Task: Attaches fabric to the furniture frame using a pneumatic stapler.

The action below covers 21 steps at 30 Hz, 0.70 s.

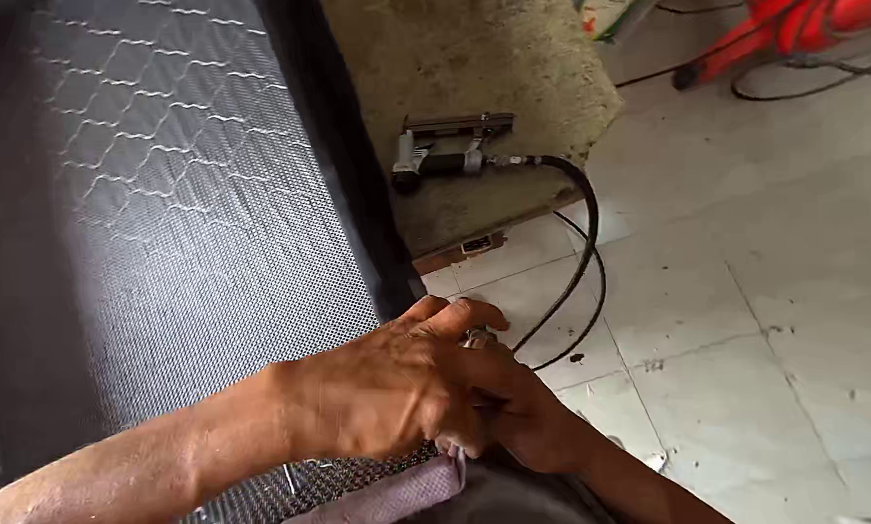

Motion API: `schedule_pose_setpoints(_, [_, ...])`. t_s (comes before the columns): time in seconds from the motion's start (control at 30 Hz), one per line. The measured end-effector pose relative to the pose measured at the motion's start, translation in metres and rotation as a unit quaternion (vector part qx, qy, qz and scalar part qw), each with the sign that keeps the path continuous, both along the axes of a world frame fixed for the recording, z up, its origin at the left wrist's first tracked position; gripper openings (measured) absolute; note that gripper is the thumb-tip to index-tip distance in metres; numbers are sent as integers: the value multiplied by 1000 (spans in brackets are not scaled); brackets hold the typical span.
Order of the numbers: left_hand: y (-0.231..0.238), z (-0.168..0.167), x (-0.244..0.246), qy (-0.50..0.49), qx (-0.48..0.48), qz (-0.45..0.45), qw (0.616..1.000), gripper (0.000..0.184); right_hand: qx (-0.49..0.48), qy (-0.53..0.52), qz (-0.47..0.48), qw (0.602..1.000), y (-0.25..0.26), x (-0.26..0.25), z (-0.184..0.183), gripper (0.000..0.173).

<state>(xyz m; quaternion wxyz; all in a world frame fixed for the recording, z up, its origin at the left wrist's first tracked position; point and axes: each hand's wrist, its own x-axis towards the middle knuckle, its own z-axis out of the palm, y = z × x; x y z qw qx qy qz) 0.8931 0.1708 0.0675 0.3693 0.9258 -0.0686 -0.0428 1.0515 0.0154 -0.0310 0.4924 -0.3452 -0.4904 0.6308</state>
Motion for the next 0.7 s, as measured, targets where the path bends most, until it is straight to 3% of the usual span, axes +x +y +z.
schedule_pose_setpoints(0.17, [6,-21,-7,-128,-1,-21,992,22,-47,14,-29,998,-6,-5,8,19])
schedule_pose_setpoints(0.37, [15,-25,-6,-48,2,-94,994,24,-25,10,3,1000,-2,-11,-4,25])
schedule_pose_setpoints(0.43, [10,-31,-11,-78,-26,-69,994,24,-7,-1,-1,1000,-1,-11,-3,30])
schedule_pose_setpoints(0.53, [-1,-39,-28,-127,-31,-14,991,21,-17,11,-31,999,-3,-15,-8,19])
schedule_pose_setpoints(0.7, [-8,-44,-43,-144,-26,38,989,16,32,-15,-43,998,-8,-10,-62,28])
